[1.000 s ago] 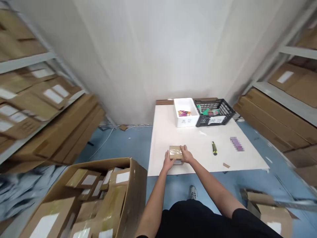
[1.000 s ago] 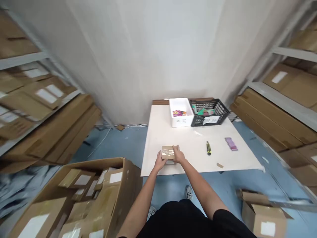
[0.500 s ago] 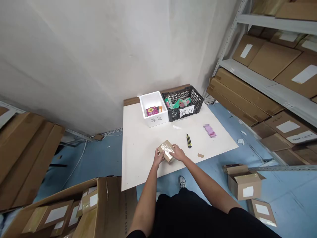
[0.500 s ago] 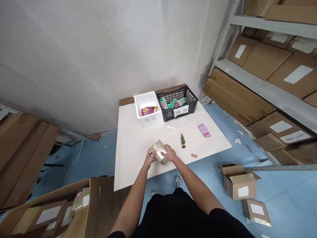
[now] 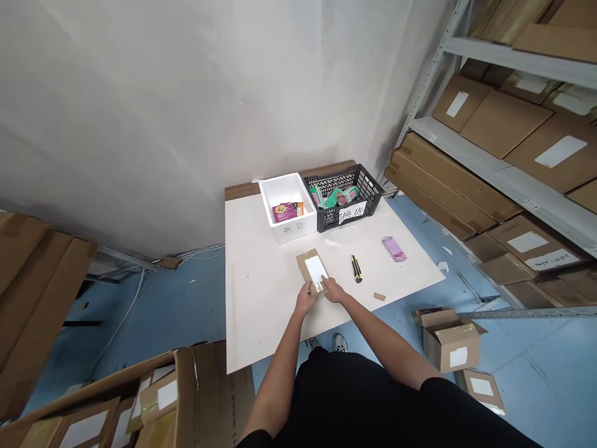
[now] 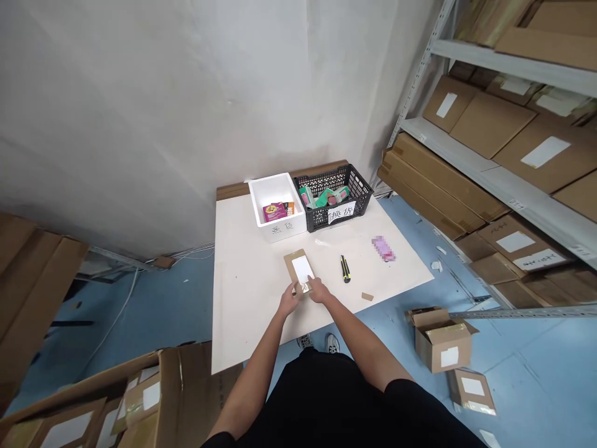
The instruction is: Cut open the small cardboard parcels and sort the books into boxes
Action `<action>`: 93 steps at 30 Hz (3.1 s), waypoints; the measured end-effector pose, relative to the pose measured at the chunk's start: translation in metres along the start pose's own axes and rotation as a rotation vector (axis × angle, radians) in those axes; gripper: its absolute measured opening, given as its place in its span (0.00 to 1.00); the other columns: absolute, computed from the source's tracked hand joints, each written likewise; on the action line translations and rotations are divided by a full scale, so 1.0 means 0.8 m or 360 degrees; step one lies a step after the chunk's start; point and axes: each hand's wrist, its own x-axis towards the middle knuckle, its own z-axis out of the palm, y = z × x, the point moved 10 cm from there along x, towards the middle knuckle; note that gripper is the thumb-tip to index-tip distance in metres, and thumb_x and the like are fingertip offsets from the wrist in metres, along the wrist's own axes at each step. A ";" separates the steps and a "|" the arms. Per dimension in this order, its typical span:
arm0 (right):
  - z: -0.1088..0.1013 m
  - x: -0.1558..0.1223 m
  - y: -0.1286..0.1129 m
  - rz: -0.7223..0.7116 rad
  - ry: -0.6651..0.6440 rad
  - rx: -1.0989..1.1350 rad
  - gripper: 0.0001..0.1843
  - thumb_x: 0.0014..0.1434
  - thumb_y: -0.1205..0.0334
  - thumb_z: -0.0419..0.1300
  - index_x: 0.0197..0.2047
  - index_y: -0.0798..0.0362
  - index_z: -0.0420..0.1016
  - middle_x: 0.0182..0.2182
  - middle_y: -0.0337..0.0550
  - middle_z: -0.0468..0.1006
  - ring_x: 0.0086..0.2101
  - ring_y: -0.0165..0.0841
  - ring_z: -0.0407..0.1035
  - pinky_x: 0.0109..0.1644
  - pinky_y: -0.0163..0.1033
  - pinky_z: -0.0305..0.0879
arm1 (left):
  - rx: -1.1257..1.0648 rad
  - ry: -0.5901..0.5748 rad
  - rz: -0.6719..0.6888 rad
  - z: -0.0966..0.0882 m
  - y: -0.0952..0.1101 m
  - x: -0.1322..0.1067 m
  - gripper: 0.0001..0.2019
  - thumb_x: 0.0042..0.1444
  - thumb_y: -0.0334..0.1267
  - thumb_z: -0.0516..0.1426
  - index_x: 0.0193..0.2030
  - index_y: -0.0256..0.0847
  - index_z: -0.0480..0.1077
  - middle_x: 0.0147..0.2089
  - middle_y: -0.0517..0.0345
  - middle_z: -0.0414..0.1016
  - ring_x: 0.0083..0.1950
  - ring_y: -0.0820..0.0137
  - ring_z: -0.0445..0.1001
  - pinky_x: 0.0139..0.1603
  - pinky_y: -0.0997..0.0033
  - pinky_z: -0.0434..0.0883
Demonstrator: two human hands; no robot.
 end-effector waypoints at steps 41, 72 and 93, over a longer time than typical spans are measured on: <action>-0.136 0.062 0.038 0.0014 0.0294 0.0094 0.31 0.71 0.63 0.52 0.74 0.46 0.52 0.53 0.44 0.82 0.42 0.38 0.79 0.47 0.38 0.71 | 0.0987 -0.0411 -0.0440 0.026 0.005 0.078 0.69 0.41 0.52 0.73 0.83 0.49 0.34 0.84 0.41 0.19 0.67 0.40 0.73 0.60 0.47 0.74; -0.067 0.052 -0.067 0.0185 0.0104 -0.0685 0.33 0.67 0.64 0.58 0.73 0.48 0.56 0.50 0.52 0.84 0.49 0.46 0.79 0.47 0.41 0.66 | 0.0940 -0.0364 -0.0338 0.030 0.021 0.073 0.68 0.42 0.51 0.74 0.83 0.53 0.36 0.85 0.49 0.21 0.71 0.38 0.65 0.64 0.42 0.71; -0.086 0.063 -0.096 0.0087 0.0019 -0.0746 0.31 0.69 0.68 0.52 0.74 0.50 0.57 0.52 0.53 0.83 0.49 0.44 0.78 0.44 0.39 0.63 | 0.1260 -0.0456 -0.0320 0.029 0.027 0.069 0.66 0.50 0.52 0.69 0.83 0.48 0.28 0.85 0.49 0.20 0.68 0.47 0.70 0.58 0.55 0.75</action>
